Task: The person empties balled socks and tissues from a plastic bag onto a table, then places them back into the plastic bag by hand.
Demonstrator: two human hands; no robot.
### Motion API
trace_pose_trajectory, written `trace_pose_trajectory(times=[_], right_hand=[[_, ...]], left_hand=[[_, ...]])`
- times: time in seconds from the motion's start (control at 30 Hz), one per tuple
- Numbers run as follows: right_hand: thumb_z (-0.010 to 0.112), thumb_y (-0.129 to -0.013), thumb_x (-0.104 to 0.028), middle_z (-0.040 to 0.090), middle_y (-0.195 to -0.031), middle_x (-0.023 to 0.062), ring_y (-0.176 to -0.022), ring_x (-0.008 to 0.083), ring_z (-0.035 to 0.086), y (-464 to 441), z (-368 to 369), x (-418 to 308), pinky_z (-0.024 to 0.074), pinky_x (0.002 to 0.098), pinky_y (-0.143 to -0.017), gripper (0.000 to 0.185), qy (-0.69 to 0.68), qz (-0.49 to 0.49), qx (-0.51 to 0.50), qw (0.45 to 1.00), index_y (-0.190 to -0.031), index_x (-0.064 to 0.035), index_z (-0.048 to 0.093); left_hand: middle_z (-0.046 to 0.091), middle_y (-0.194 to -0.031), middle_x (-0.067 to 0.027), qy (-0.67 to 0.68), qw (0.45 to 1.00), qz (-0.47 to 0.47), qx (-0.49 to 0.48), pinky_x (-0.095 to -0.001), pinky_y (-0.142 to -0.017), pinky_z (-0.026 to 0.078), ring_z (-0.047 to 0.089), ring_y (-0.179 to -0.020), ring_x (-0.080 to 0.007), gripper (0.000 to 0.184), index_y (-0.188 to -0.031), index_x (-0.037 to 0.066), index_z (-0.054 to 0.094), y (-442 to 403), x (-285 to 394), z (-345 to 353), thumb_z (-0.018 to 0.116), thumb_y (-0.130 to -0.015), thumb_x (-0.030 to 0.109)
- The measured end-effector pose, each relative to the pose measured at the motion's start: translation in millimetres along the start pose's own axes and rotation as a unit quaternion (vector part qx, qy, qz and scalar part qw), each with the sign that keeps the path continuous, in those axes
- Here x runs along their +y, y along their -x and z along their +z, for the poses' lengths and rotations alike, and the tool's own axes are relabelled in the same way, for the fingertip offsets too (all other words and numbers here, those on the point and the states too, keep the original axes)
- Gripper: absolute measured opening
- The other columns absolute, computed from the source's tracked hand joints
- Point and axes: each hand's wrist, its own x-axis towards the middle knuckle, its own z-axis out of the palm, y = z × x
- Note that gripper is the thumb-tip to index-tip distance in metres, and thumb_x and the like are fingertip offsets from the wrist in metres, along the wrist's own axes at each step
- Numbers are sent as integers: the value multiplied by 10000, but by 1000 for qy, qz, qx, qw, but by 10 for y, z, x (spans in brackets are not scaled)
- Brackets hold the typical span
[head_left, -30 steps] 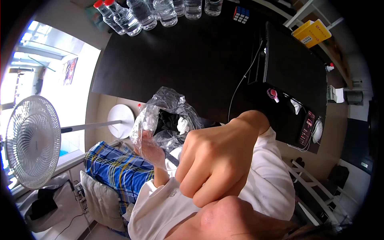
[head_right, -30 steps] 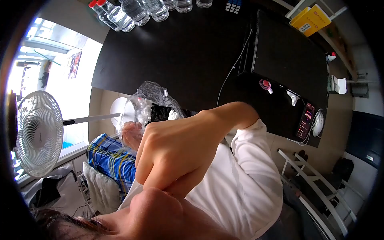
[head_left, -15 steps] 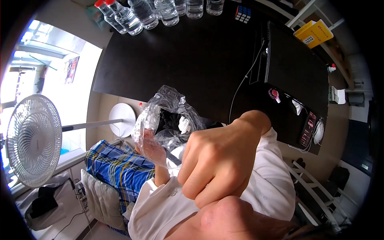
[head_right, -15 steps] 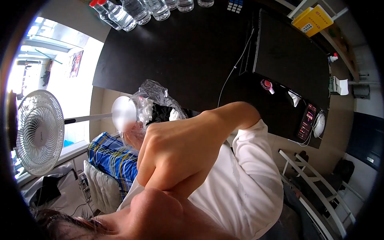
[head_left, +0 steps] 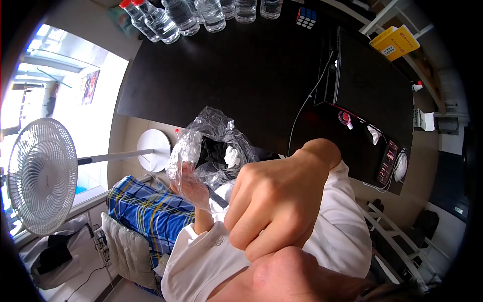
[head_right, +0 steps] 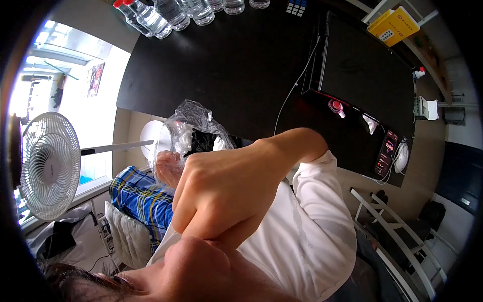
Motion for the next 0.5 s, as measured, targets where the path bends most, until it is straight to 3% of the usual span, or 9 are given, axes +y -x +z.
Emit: trace_pose_trajectory(times=[0.23, 0.27, 0.33, 0.4, 0.43, 0.5], right_hand=[[609, -865, -52, 354, -626, -6, -494, 123, 408, -2, -47, 20, 270, 269, -391, 390, 15, -2, -2, 1000, -576, -103, 354], [611, -867, -52, 355, -626, -6, -492, 122, 407, -2, -63, 27, 269, 267, -389, 391, 16, -2, -4, 1000, -576, -103, 354], [614, -869, -53, 363, -627, -6, -483, 121, 407, 3, -105, 48, 270, 265, -384, 392, 15, -4, -13, 1000, -580, -100, 353], [618, -870, -49, 373, -630, -6, -476, 120, 409, 6, -139, 69, 278, 264, -380, 388, 16, -6, -20, 1000, -587, -98, 358], [620, -870, -46, 377, -632, -6, -475, 121, 410, 6, -141, 73, 282, 264, -379, 385, 17, -7, -22, 1000, -589, -97, 361], [630, -858, -32, 396, -640, -6, -475, 119, 415, 6, -140, 82, 293, 261, -378, 368, 19, -10, -21, 1000, -598, -96, 378]], left_hand=[[614, -1274, -177, 38, 999, 11, 24, -457, -1011, 385, 519, -1196, -363, 368, -1299, 0, 603, 132, -117, 118, 605, -975, 176], [624, -1256, -173, 144, 986, -82, 16, -456, -1010, 387, 535, -1171, -355, 366, -1296, -5, 603, 140, -95, 161, 603, -974, 169], [634, -1238, -170, 246, 954, -173, 7, -455, -1010, 390, 552, -1146, -348, 364, -1294, -10, 603, 147, -76, 203, 600, -973, 162], [669, -1172, -153, 337, 933, -120, 46, -448, -1004, 393, 576, -1099, -329, 359, -1285, -4, 610, 151, -68, 214, 606, -962, 151], [669, -1172, -153, 336, 933, -121, 45, -448, -1004, 393, 576, -1099, -329, 359, -1285, -4, 610, 117, -54, 159, 606, -962, 151], [695, -1110, -136, 38, 999, 29, 18, -440, -1002, 394, 588, -1065, -311, 347, -1269, 8, 620, 30, -41, 31, 608, -949, 142]])
